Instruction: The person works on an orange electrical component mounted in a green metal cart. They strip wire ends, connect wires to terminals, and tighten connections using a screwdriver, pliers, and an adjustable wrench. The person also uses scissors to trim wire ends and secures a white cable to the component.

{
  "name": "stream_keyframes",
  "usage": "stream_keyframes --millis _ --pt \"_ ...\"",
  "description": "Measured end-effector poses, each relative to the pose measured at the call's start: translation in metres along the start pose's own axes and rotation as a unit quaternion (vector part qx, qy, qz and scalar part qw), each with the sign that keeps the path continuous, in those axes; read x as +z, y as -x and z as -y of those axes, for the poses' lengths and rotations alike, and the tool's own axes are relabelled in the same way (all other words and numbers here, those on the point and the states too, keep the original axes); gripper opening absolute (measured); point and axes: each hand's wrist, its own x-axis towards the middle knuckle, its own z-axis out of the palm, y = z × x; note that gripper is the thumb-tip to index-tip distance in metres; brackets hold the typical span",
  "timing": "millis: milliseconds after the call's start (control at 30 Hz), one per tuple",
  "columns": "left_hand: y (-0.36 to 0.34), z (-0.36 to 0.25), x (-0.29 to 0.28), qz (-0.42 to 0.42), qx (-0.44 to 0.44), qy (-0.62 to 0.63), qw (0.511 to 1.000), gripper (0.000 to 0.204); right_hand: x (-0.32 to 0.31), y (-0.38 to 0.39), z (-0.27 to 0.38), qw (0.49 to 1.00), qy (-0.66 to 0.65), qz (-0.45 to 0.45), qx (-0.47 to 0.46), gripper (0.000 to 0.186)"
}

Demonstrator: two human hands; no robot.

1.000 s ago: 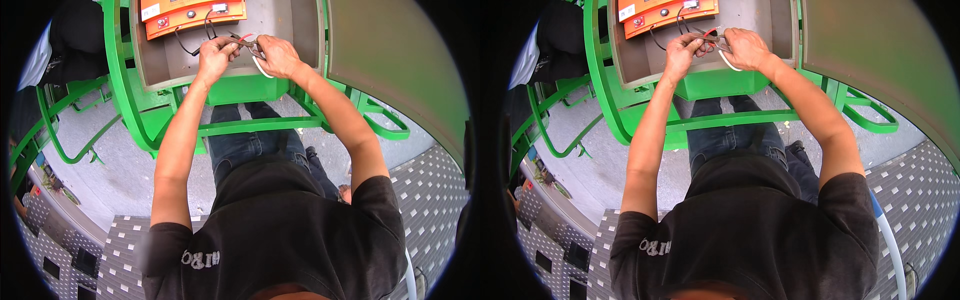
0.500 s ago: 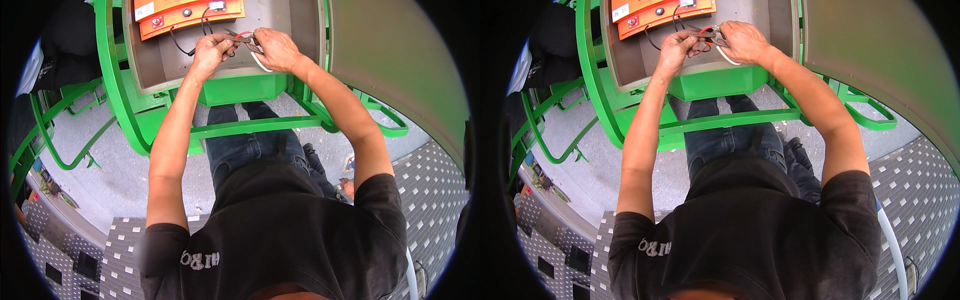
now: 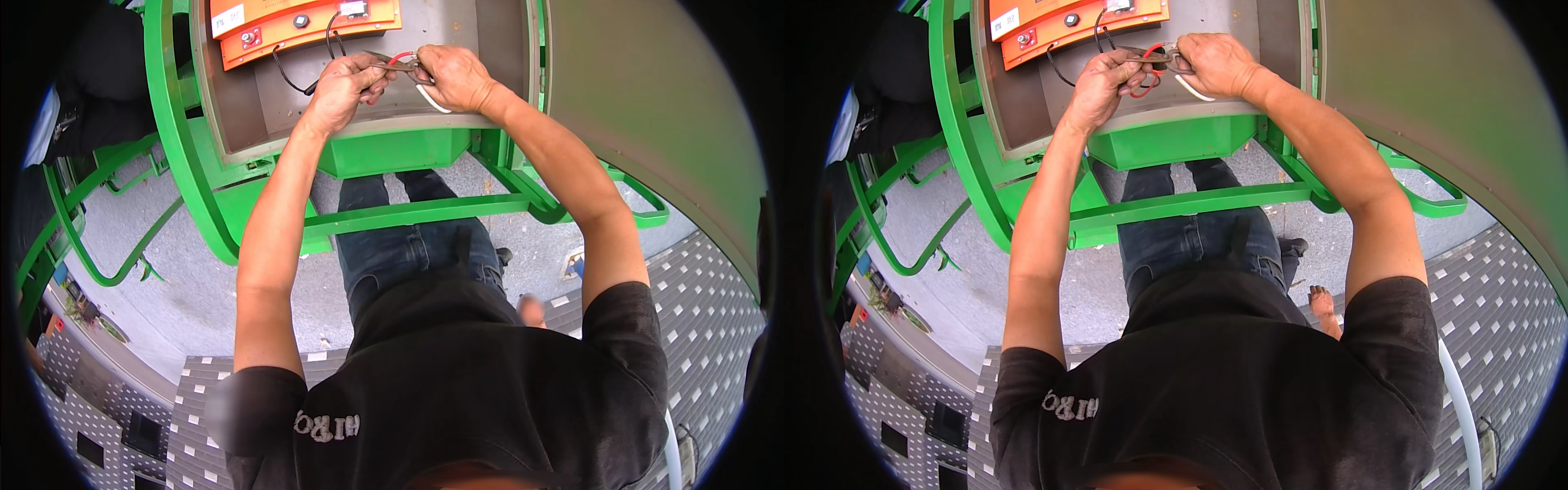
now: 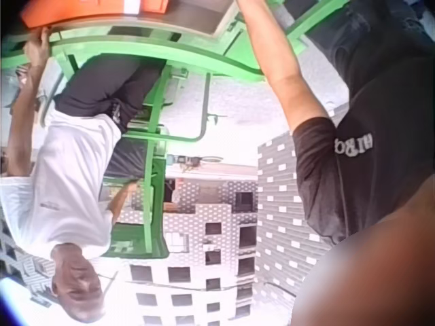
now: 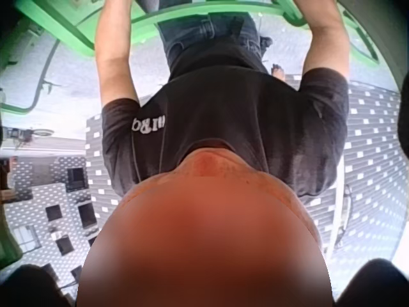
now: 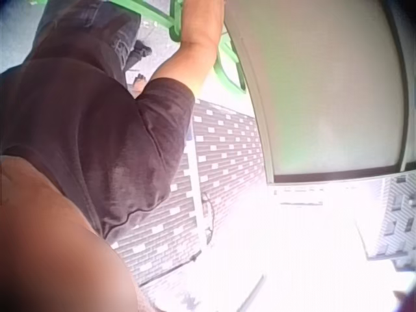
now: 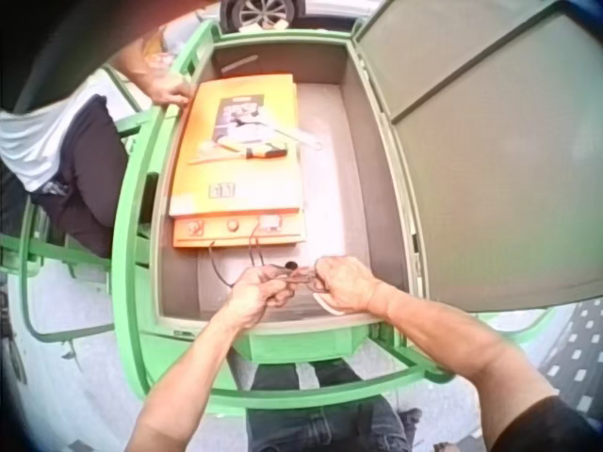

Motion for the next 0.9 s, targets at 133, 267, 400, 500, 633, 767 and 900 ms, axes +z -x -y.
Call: stream_keyframes --millis 133,267,400,500,633,767,900 --pt "-0.001 -0.001 0.003 -0.004 0.018 0.004 1.0 0.021 -0.005 0.002 0.007 0.999 -0.014 0.013 0.043 0.023" --pt "0.001 -0.004 0.012 -0.08 0.065 0.047 0.994 0.018 -0.028 0.009 0.02 0.991 -0.023 0.055 0.12 0.028" --pt "0.007 -0.012 0.016 -0.107 0.108 -0.025 0.988 0.018 -0.069 0.025 0.031 0.95 -0.085 0.166 0.25 0.038" --pt "0.011 -0.019 0.023 -0.138 0.135 -0.105 0.976 0.018 -0.095 0.035 0.039 0.895 -0.183 0.237 0.331 0.045" --pt "0.018 -0.025 0.035 -0.162 0.137 -0.198 0.957 0.015 -0.107 0.033 0.058 0.874 -0.269 0.243 0.324 0.052" --pt "0.019 -0.023 0.048 -0.17 0.14 -0.21 0.953 0.014 -0.113 0.019 0.068 0.88 -0.215 0.269 0.328 0.057" --pt "0.015 -0.018 0.05 -0.14 0.134 -0.232 0.953 0.016 -0.107 0.014 0.067 0.878 -0.243 0.261 0.32 0.055"
